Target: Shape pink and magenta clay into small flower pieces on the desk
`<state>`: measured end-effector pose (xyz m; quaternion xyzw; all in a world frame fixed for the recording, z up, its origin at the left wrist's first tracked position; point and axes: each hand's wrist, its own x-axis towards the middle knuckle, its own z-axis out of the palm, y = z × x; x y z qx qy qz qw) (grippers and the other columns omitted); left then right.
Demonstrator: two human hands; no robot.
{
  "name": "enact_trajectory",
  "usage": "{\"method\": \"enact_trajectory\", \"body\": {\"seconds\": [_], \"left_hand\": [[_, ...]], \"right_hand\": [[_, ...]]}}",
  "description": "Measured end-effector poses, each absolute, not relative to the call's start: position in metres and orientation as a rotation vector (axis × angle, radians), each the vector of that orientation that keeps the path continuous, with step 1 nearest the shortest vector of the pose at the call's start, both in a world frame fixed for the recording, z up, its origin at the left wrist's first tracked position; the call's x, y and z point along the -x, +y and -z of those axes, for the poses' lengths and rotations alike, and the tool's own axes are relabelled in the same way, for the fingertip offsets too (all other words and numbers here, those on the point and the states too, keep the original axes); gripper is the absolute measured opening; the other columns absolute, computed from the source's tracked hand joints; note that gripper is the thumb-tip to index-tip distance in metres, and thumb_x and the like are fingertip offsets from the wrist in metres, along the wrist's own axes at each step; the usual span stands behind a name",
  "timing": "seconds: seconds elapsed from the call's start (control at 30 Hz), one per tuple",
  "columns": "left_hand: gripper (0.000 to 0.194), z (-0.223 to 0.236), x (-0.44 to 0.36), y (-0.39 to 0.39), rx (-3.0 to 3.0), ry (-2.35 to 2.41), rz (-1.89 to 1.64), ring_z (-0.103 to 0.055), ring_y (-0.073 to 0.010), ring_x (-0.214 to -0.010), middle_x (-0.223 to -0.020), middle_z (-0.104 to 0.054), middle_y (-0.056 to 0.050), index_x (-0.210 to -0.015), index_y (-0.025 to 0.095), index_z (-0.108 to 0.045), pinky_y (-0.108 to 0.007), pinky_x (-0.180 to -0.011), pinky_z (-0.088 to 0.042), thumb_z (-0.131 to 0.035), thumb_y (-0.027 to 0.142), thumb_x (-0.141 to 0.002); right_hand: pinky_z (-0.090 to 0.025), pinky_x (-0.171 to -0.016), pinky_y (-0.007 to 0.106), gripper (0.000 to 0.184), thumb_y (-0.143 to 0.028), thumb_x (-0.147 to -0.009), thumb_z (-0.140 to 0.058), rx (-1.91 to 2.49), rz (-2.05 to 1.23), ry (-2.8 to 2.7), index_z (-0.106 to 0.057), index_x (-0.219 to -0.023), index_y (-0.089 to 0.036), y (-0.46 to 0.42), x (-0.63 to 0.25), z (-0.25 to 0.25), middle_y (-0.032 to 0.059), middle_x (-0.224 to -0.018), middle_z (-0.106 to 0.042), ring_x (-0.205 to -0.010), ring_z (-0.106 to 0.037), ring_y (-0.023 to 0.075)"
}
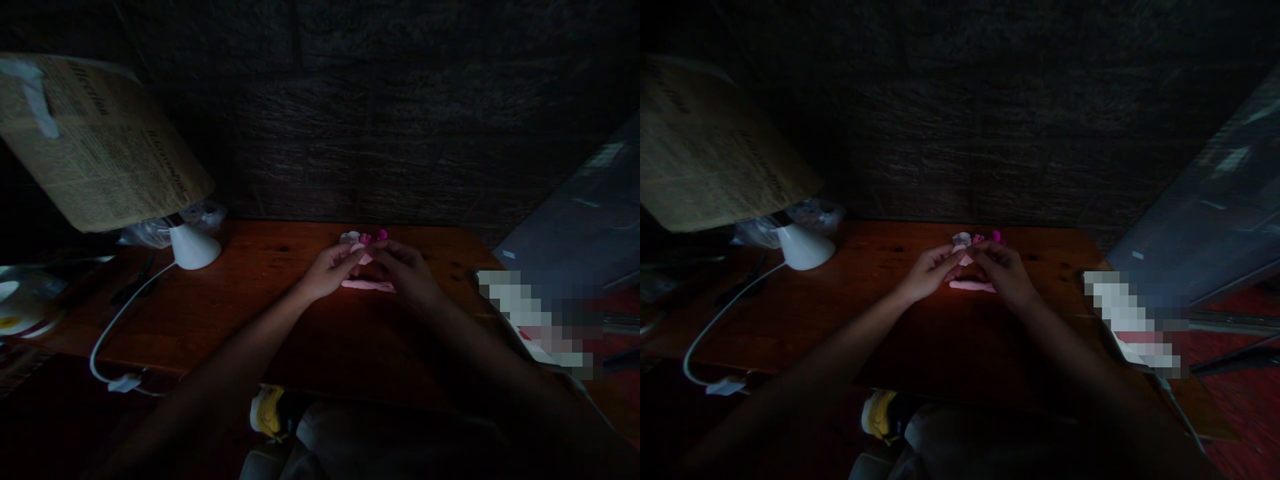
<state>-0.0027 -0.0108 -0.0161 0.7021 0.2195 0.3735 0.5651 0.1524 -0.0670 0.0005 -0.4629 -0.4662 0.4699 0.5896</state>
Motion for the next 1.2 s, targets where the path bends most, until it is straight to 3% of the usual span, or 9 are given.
{"method": "enact_trajectory", "body": {"seconds": [0.1,0.3,0.5,0.63,0.83,1.0,1.2], "left_hand": [[0.037,0.0136,0.0039,-0.0121,-1.754,0.518,-0.924,-0.045,-0.0082,-0.058,-0.065,-0.05,0.003,-0.089,0.014,-0.061,-0.021,-0.055,-0.036,-0.054,0.051,-0.09],[0.034,0.0156,0.0039,-0.0113,-1.867,0.48,-0.944,-0.057,-0.0135,-0.081,-0.085,-0.062,-0.003,-0.092,0.014,-0.062,-0.026,-0.075,-0.045,-0.053,0.047,-0.091],[0.036,0.0189,0.0018,-0.0103,-1.775,0.55,-0.902,-0.048,-0.0091,-0.064,-0.069,-0.053,0.002,-0.088,0.014,-0.058,-0.022,-0.059,-0.038,-0.055,0.05,-0.089],[0.045,0.0171,0.0017,-0.0112,-1.678,0.541,-0.8,-0.048,-0.0077,-0.059,-0.07,-0.057,0.001,-0.093,0.014,-0.06,-0.021,-0.054,-0.034,-0.056,0.058,-0.086],[0.042,0.0155,0.0014,-0.0127,-1.734,0.485,-0.831,-0.047,-0.0075,-0.057,-0.067,-0.057,0.001,-0.087,0.012,-0.063,-0.021,-0.056,-0.036,-0.057,0.054,-0.087],[0.038,0.015,0.0017,-0.0139,-1.792,0.519,-0.965,-0.048,-0.0103,-0.061,-0.064,-0.054,0.002,-0.098,0.014,-0.064,-0.022,-0.058,-0.038,-0.055,0.05,-0.09],[0.039,0.0133,0.0028,-0.0129,-1.792,0.507,-0.995,-0.054,-0.0127,-0.069,-0.069,-0.057,-0.001,-0.091,0.015,-0.063,-0.024,-0.064,-0.043,-0.054,0.052,-0.089]], "right_hand": [[-0.031,-0.046,0.021,0.034,-0.047,-0.068,-0.08,1.075,-1.139,-1.082,-0.072,-0.083,-0.017,-0.0672,-0.1523,0.0005,-0.0049,-0.058,-0.052,-0.049,-0.04,0.0063],[-0.029,-0.045,0.021,0.035,-0.047,-0.066,-0.082,1.119,-1.184,-1.152,-0.076,-0.081,-0.017,-0.068,-0.1571,-0.0021,-0.0038,-0.057,-0.053,-0.049,-0.038,0.0062],[-0.038,-0.05,0.024,0.036,-0.05,-0.062,-0.083,1.117,-1.083,-1.134,-0.076,-0.077,-0.019,-0.067,-0.1563,-0.0038,0.0004,-0.07,-0.065,-0.057,-0.05,0.0102],[-0.037,-0.049,0.024,0.036,-0.051,-0.067,-0.08,1.155,-1.079,-1.057,-0.074,-0.079,-0.018,-0.0674,-0.1536,-0.0026,-0.0015,-0.064,-0.061,-0.054,-0.048,0.0093],[-0.032,-0.048,0.023,0.037,-0.049,-0.065,-0.082,1.093,-1.188,-1.0,-0.074,-0.081,-0.016,-0.0665,-0.1537,-0.001,-0.0022,-0.062,-0.059,-0.051,-0.043,0.0073],[-0.026,-0.047,0.022,0.038,-0.046,-0.06,-0.085,1.124,-1.215,-1.024,-0.076,-0.082,-0.015,-0.0651,-0.1555,-0.0002,-0.007,-0.053,-0.049,-0.048,-0.035,0.0053],[-0.032,-0.05,0.022,0.034,-0.044,-0.063,-0.085,1.136,-1.281,-1.15,-0.076,-0.08,-0.016,-0.0654,-0.1605,-0.0011,-0.0037,-0.06,-0.057,-0.052,-0.042,0.0066]]}}
